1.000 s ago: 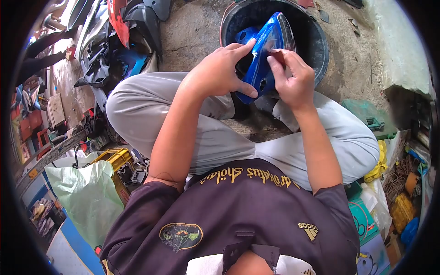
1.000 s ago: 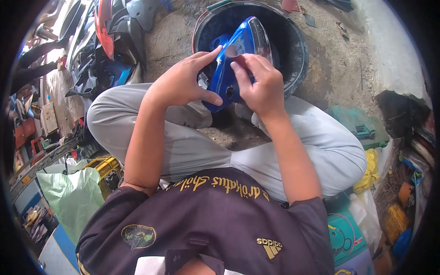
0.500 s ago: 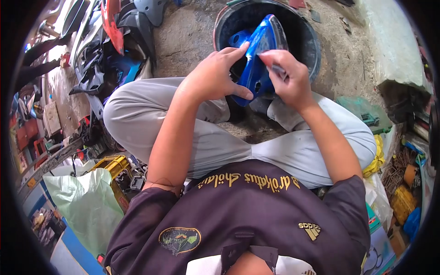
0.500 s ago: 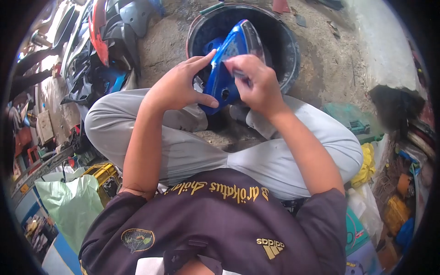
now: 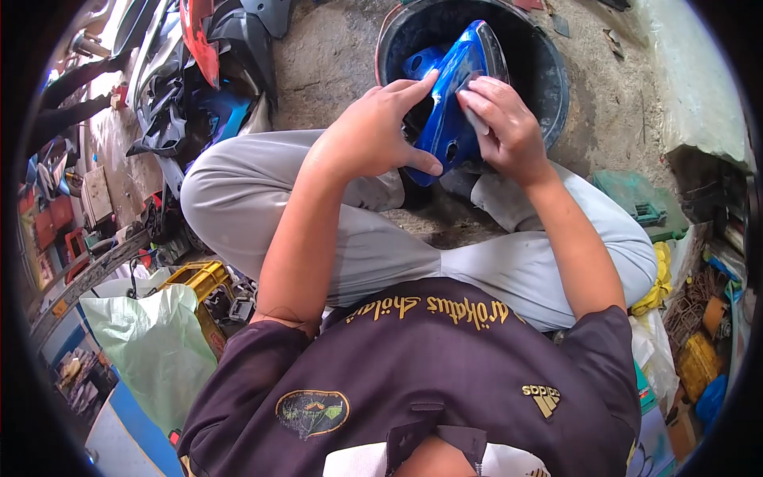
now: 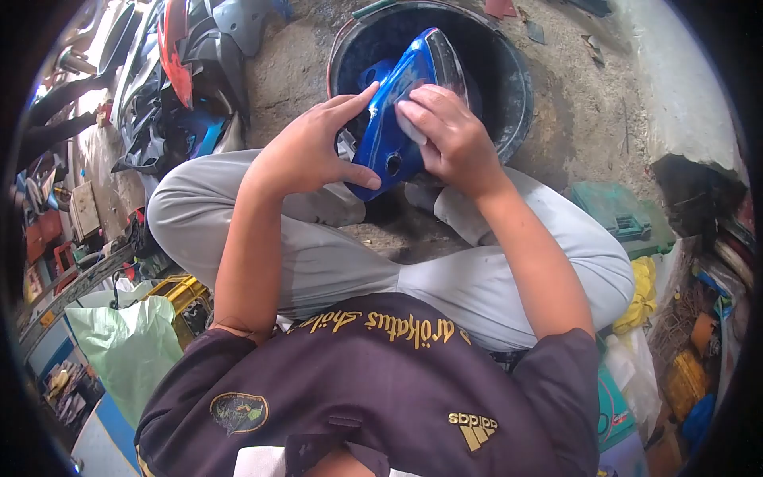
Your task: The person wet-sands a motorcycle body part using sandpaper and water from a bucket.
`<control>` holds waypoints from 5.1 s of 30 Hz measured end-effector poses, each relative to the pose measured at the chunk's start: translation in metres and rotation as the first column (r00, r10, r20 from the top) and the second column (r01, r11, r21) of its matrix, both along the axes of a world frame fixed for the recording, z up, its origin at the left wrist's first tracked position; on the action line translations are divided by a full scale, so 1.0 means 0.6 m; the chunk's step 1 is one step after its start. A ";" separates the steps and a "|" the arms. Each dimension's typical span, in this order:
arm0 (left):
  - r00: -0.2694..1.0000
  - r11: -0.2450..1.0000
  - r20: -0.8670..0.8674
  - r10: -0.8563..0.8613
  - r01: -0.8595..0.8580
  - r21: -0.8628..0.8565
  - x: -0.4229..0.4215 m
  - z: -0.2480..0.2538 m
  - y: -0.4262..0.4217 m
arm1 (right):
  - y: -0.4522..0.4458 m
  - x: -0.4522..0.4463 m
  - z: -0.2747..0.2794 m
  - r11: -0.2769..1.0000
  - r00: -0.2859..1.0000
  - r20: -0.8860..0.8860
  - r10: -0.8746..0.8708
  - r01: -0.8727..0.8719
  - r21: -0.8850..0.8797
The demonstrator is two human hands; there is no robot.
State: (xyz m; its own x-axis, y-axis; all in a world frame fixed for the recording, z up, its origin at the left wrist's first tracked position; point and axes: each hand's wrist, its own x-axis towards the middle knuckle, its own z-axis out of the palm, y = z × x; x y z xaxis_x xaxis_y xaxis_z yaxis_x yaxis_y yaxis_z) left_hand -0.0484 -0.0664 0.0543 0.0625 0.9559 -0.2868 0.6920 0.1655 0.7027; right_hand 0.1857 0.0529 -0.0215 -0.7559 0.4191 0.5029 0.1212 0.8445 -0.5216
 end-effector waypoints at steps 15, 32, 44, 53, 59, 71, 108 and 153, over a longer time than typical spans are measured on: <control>0.999 1.000 -0.025 0.027 -0.027 0.001 0.005 0.007 -0.001 | -0.015 -0.017 0.011 0.997 0.996 -0.029 -0.082 0.082 0.007; 1.000 1.000 -0.007 0.001 -0.001 0.002 0.000 0.003 0.000 | -0.048 -0.026 0.039 1.000 0.997 -0.078 -0.019 0.019 0.002; 1.000 1.000 -0.022 0.010 -0.010 -0.016 0.005 0.015 0.001 | -0.001 -0.021 0.006 0.963 0.976 -0.044 -0.213 0.203 -0.176; 0.999 1.000 -0.038 -0.010 0.010 -0.004 0.004 0.005 -0.002 | 0.002 -0.023 0.007 0.973 0.985 -0.063 -0.161 0.148 -0.176; 0.999 1.000 -0.044 -0.009 0.009 0.002 0.006 0.008 0.001 | -0.006 -0.022 0.034 0.987 0.998 -0.047 -0.048 0.040 -0.154; 0.999 1.000 -0.051 0.003 -0.004 -0.021 0.008 0.015 0.000 | 0.005 -0.028 0.023 0.972 0.988 -0.045 -0.146 0.135 -0.193; 0.999 1.000 -0.034 0.004 -0.004 -0.017 0.006 0.012 0.002 | -0.057 -0.034 0.061 0.992 0.989 -0.145 -0.013 -0.006 -0.130; 0.999 1.000 -0.053 0.000 -0.001 -0.026 0.009 0.015 0.003 | -0.029 -0.039 0.055 0.988 0.992 -0.127 -0.022 0.002 -0.155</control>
